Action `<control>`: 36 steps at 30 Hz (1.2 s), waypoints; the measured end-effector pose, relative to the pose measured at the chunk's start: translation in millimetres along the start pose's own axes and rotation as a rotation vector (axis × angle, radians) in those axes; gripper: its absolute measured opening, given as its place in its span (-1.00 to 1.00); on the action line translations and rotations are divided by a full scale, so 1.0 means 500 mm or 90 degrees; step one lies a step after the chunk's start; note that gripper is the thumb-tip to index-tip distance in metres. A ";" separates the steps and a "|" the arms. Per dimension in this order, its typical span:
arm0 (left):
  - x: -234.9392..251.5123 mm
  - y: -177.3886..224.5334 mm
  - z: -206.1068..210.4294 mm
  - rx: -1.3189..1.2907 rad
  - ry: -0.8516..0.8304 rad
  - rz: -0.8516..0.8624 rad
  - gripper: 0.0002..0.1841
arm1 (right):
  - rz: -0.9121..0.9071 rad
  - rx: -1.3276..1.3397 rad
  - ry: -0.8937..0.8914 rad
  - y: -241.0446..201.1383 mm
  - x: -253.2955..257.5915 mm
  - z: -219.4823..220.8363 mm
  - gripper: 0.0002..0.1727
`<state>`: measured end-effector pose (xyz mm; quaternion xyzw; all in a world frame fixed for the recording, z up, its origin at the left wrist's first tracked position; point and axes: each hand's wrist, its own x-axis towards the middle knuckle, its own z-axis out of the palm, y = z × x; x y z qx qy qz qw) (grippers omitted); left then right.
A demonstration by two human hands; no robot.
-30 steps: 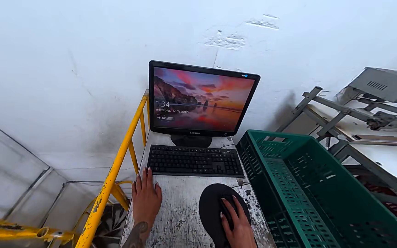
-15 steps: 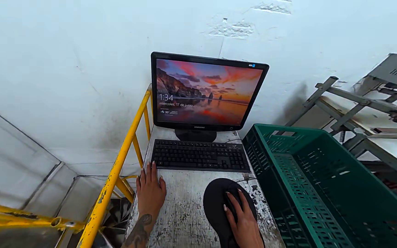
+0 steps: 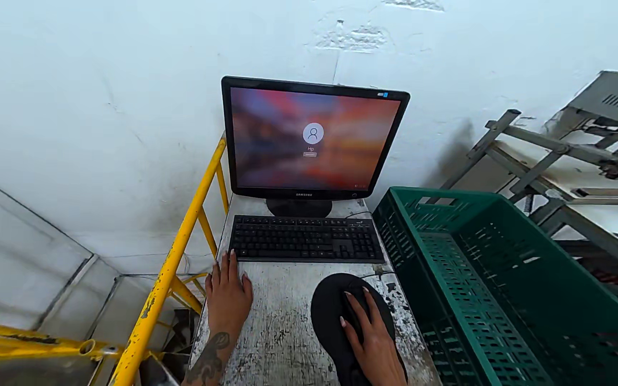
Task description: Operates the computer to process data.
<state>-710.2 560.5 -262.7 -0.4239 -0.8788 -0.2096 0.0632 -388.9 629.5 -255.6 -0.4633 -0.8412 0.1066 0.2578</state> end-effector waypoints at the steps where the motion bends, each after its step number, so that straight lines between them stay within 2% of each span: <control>1: 0.000 0.000 0.000 0.000 0.002 0.001 -0.32 | 0.002 0.004 -0.005 0.000 0.001 0.000 -0.40; 8: 0.000 0.001 -0.003 -0.011 -0.003 0.000 -0.32 | -0.029 0.003 0.004 0.005 -0.003 0.003 -0.44; 28: 0.001 0.001 -0.004 -0.005 0.002 -0.001 -0.32 | -0.010 0.015 -0.020 -0.003 0.000 -0.002 -0.39; 32: 0.001 0.001 -0.005 -0.009 0.001 -0.002 -0.32 | -0.043 0.034 -0.043 -0.006 0.004 -0.008 -0.31; 36: 0.000 0.004 -0.007 -0.008 -0.002 -0.004 -0.33 | -0.021 0.049 -0.077 -0.014 0.007 -0.016 -0.16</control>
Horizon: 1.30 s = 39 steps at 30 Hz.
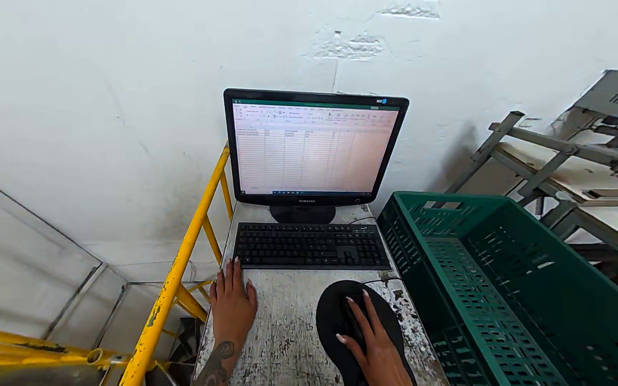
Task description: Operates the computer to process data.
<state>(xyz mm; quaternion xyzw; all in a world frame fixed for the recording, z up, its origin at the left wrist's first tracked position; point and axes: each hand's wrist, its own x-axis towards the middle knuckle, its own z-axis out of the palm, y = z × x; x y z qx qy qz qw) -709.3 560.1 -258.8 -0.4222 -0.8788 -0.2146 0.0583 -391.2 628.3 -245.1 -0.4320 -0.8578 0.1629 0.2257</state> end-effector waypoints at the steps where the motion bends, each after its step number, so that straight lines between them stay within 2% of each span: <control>1: 0.000 0.000 0.000 0.002 -0.001 -0.001 -0.33 | 0.001 0.001 -0.003 -0.001 0.000 -0.001 -0.14; 5: 0.000 0.001 -0.001 0.005 -0.006 -0.007 -0.32 | -0.008 -0.001 -0.021 0.003 0.002 -0.002 -0.17; 13: 0.001 -0.001 0.002 0.003 0.000 -0.003 -0.32 | -0.005 -0.017 0.025 0.005 0.002 0.010 -0.35; 34: 0.001 -0.001 0.008 0.020 0.004 -0.005 -0.31 | 0.013 0.014 -0.010 0.002 0.002 -0.003 -0.37; 39: 0.004 -0.009 0.011 -0.002 0.028 0.003 -0.30 | 0.018 0.042 -0.024 -0.002 0.006 -0.007 -0.31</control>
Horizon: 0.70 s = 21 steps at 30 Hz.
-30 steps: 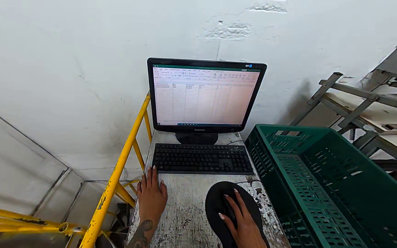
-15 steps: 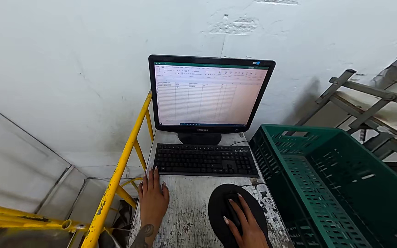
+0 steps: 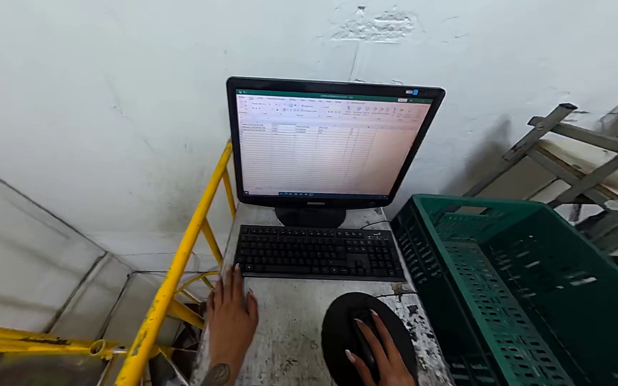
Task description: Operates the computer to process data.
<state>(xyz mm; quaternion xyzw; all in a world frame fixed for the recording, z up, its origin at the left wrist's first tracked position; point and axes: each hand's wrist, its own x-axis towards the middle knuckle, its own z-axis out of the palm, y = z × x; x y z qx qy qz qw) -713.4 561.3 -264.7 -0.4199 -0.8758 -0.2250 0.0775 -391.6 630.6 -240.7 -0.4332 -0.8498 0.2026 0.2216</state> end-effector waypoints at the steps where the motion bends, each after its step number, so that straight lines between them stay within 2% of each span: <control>1: 0.002 -0.001 0.003 -0.012 0.006 0.007 -0.30 | 0.008 0.027 0.017 0.003 0.005 -0.007 -0.28; 3: -0.003 -0.001 -0.002 -0.025 -0.004 0.020 -0.30 | 0.029 0.045 0.113 0.014 0.028 -0.029 -0.30; 5: -0.005 0.003 -0.007 -0.030 -0.024 0.019 -0.28 | 0.058 -0.006 0.183 0.033 0.094 -0.078 -0.45; 7: -0.003 0.005 -0.011 -0.037 -0.036 0.017 -0.26 | 0.082 -0.070 0.199 0.053 0.165 -0.110 -0.67; 9: -0.003 0.008 -0.012 -0.045 -0.041 0.011 -0.26 | 0.064 -0.143 0.191 0.081 0.218 -0.107 -0.79; 15: -0.006 0.008 -0.012 -0.045 -0.039 0.006 -0.24 | -0.039 -0.280 0.174 0.104 0.325 -0.062 -0.85; 21: -0.004 0.004 -0.011 -0.048 -0.040 -0.002 -0.24 | -0.013 -0.316 0.218 0.096 0.276 -0.055 -0.84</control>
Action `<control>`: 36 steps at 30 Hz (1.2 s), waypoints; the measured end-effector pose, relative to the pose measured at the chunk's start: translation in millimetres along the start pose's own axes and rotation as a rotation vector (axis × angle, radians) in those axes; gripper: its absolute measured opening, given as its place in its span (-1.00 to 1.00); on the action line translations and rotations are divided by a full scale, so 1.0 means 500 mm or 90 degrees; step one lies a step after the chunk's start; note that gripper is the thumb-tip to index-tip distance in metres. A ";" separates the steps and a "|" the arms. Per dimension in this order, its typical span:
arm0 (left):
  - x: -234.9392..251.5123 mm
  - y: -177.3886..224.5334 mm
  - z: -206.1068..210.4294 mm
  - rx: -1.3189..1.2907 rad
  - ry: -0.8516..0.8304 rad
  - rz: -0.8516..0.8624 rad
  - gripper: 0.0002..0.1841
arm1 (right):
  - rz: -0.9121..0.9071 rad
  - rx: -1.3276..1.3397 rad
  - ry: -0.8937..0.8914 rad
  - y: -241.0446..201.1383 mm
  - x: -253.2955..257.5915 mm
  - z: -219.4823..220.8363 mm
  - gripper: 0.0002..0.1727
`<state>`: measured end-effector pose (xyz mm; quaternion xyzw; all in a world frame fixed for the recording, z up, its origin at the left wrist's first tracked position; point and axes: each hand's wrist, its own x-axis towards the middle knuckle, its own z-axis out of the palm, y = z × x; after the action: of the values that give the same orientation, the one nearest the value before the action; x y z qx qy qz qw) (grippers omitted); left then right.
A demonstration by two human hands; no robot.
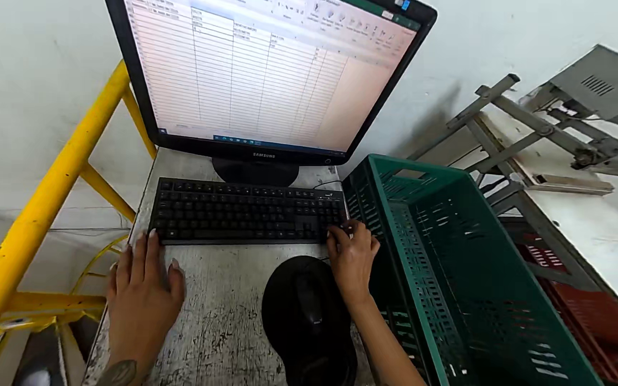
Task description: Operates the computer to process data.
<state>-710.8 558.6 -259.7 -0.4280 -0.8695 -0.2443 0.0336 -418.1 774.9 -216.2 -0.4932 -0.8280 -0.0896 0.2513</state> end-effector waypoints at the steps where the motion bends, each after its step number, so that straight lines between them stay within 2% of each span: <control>1: -0.001 -0.001 0.000 0.001 -0.002 0.000 -0.23 | 0.002 0.002 -0.007 0.005 -0.012 0.002 -0.86; 7: -0.001 -0.002 0.002 -0.003 -0.001 -0.003 -0.23 | 0.062 -0.019 -0.021 0.029 0.020 -0.010 -0.87; 12: 0.001 -0.002 -0.002 0.007 -0.006 -0.002 -0.23 | -0.040 -0.013 -0.013 -0.005 0.059 0.007 -0.86; 17: 0.003 -0.001 -0.002 0.002 0.000 -0.001 -0.24 | 0.003 -0.026 -0.021 -0.010 0.072 0.007 -0.86; 21: 0.001 0.001 -0.001 0.006 -0.003 -0.001 -0.24 | 0.045 -0.032 -0.027 -0.003 0.051 -0.003 -0.87; 24: 0.001 0.000 -0.004 -0.001 -0.001 -0.002 -0.24 | 0.040 -0.001 0.028 -0.041 -0.002 -0.032 -0.84; 27: -0.003 0.001 -0.006 -0.014 -0.003 -0.005 -0.24 | 0.035 0.010 0.019 -0.067 -0.050 -0.031 -0.86; 36: 0.007 0.002 -0.006 -0.062 -0.007 -0.018 -0.15 | -0.014 0.009 -0.048 -0.103 -0.005 -0.031 -0.89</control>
<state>-712.6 560.2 -255.5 -0.4180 -0.8627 -0.2844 0.0047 -456.6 741.3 -199.2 -0.4852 -0.8430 -0.0680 0.2220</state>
